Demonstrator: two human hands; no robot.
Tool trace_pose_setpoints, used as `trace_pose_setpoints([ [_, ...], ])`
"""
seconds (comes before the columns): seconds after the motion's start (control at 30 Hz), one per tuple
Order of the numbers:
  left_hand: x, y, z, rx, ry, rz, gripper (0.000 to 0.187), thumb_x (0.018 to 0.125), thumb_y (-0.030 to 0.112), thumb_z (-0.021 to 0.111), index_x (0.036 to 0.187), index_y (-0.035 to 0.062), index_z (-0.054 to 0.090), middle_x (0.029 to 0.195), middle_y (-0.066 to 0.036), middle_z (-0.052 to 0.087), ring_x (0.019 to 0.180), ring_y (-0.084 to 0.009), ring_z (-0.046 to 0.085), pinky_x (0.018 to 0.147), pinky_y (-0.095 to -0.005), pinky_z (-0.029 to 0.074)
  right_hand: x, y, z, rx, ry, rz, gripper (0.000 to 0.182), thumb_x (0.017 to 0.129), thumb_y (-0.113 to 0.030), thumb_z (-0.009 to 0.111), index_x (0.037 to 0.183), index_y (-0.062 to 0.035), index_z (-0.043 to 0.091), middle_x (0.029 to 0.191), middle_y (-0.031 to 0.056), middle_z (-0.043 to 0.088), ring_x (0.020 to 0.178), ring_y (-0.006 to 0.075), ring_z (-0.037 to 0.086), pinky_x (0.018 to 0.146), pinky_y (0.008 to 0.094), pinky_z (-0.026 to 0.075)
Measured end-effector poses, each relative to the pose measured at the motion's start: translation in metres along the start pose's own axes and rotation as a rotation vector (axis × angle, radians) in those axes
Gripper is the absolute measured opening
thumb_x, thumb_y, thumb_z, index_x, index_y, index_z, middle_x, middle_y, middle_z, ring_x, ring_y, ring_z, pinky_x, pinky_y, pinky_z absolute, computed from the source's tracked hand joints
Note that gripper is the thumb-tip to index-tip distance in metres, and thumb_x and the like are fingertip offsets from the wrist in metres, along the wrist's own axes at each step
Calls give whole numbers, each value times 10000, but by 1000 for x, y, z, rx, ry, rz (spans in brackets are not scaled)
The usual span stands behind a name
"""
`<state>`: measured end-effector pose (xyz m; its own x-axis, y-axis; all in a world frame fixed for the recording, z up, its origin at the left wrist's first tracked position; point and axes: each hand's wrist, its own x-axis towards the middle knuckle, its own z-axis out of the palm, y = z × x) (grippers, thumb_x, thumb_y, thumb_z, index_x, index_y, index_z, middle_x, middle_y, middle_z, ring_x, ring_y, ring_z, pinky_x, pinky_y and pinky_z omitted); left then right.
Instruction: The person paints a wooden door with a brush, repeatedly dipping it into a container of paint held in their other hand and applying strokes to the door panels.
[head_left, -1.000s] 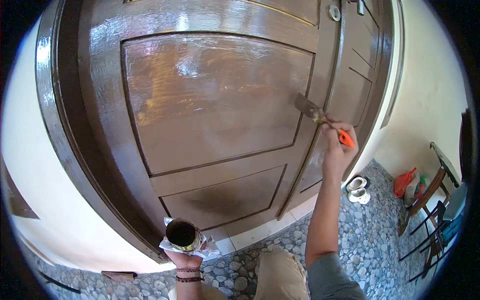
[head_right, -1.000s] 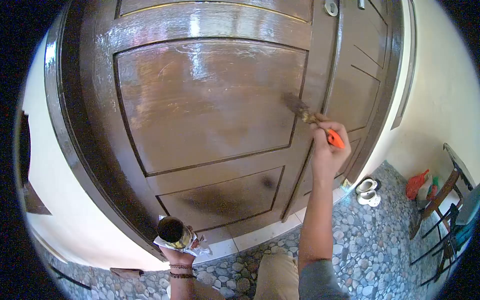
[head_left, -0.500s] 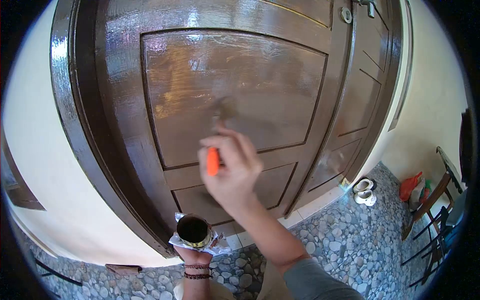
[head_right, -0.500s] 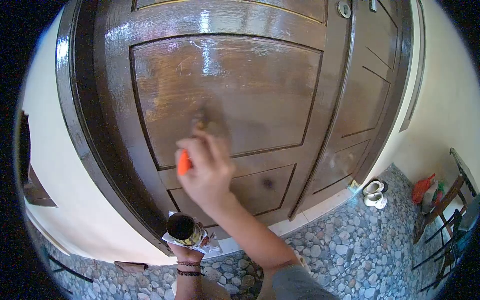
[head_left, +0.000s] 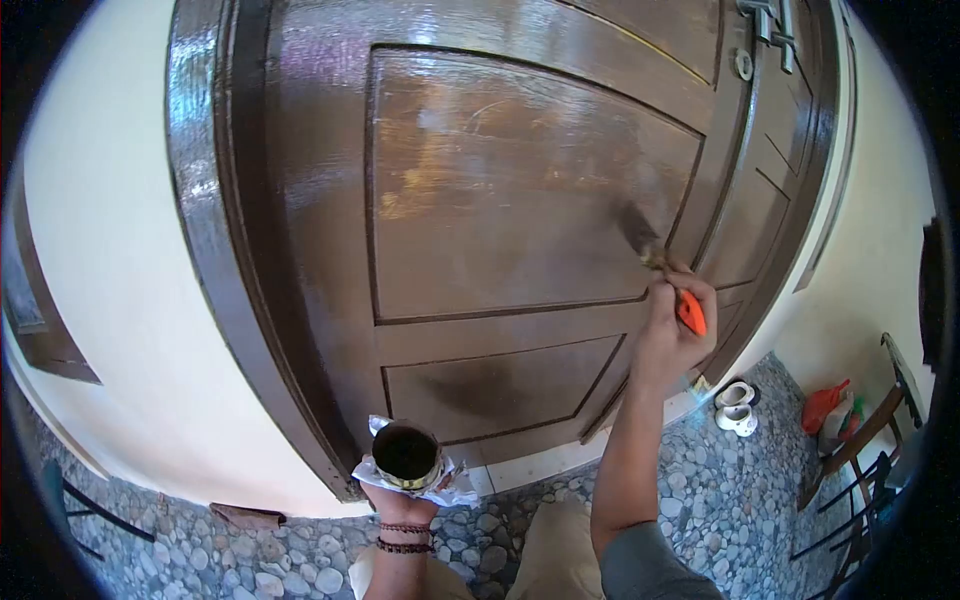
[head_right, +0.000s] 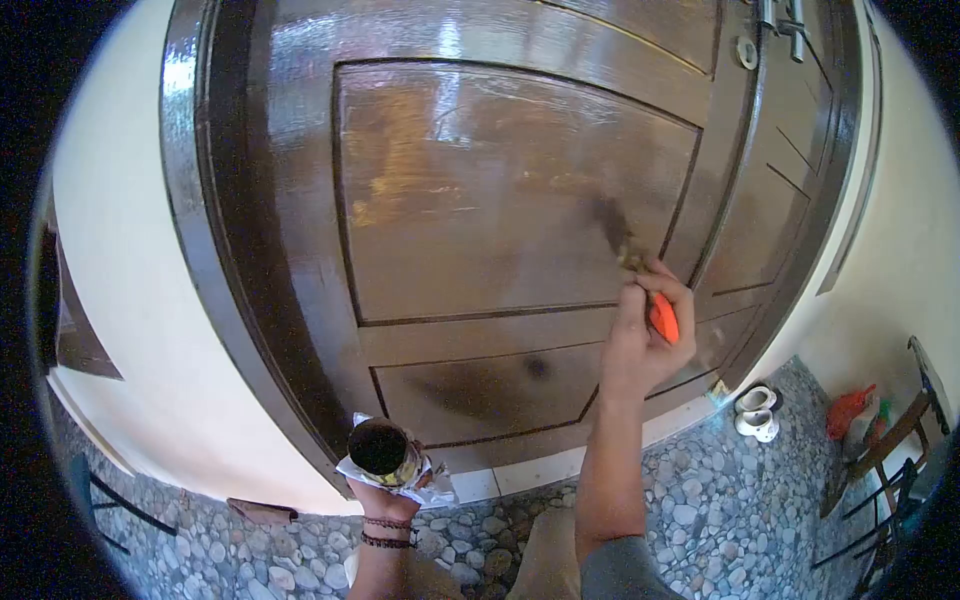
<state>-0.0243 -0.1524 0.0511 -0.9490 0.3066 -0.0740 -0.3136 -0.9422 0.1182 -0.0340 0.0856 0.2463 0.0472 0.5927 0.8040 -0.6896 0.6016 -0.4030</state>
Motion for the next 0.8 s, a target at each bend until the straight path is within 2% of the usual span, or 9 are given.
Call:
trace_pose_setpoints([
  [0.1, 2, 2, -5, 8, -15, -4, 552, 810, 595, 355, 998, 137, 599, 888, -120, 635, 740, -297, 611, 450, -374, 445, -18, -9, 17, -120, -61, -68, 103, 709, 73, 591, 776, -2, 611, 931, 140, 629, 898, 172, 591, 764, 277, 472],
  [0.2, 0, 3, -3, 44, 10, 35, 541, 818, 573, 353, 999, 128, 601, 897, -116, 637, 732, -294, 611, 456, -375, 444, -48, -19, 54, -280, -234, -325, 151, 656, 12, 636, 793, -50, 633, 919, 156, 627, 827, 257, 628, 724, 325, 499],
  [0.3, -2, 8, -2, 29, 90, 94, 524, 827, 544, 350, 985, 116, 607, 880, -112, 640, 716, -288, 610, 470, -381, 453, -74, -49, 84, -203, -275, -295, 147, 653, -6, 651, 786, -65, 630, 892, 153, 629, 801, 274, 633, 693, 330, 506],
  [0.37, 1, 8, -5, 60, 121, 102, 513, 831, 528, 352, 969, 109, 613, 856, -104, 643, 705, -283, 610, 486, -389, 468, -83, -61, 93, -88, -367, -272, 156, 638, 78, 611, 761, -19, 622, 886, 181, 635, 841, 246, 643, 707, 299, 497],
  [0.5, -2, 11, -3, 82, 62, 62, 499, 818, 489, 313, 969, 121, 614, 891, -82, 646, 715, -277, 609, 470, -416, 469, -86, -72, 93, 98, -446, -305, 164, 654, 23, 667, 791, -49, 613, 887, 151, 641, 776, 258, 643, 694, 310, 508],
  [0.6, -4, 12, 3, 52, 176, 108, 531, 828, 543, 337, 965, 109, 609, 847, -97, 641, 671, -279, 594, 462, -370, 437, -80, -66, 86, 364, -527, 9, 122, 718, 71, 637, 810, -2, 603, 939, 153, 644, 828, 175, 632, 716, 278, 500],
  [0.63, -5, 13, 1, 49, 154, 74, 534, 826, 552, 334, 968, 113, 605, 849, -96, 639, 662, -276, 586, 451, -363, 421, -74, -56, 86, 368, -529, 12, 122, 718, 71, 637, 810, -2, 603, 939, 153, 644, 828, 175, 632, 716, 278, 500],
  [0.7, -6, 16, -4, 42, 136, 46, 538, 824, 560, 331, 971, 117, 600, 852, -95, 636, 653, -274, 579, 441, -356, 405, -61, -38, 83, 311, -386, 194, 131, 732, 86, 628, 827, 4, 590, 972, 171, 634, 881, 188, 619, 758, 278, 496],
  [0.8, -2, 19, -11, 11, 206, 75, 532, 818, 568, 337, 970, 127, 593, 855, -93, 632, 646, -270, 573, 431, -354, 391, -51, -39, 67, 319, -259, 201, 143, 737, 83, 633, 839, 4, 572, 977, 193, 625, 912, 210, 608, 793, 286, 486],
])
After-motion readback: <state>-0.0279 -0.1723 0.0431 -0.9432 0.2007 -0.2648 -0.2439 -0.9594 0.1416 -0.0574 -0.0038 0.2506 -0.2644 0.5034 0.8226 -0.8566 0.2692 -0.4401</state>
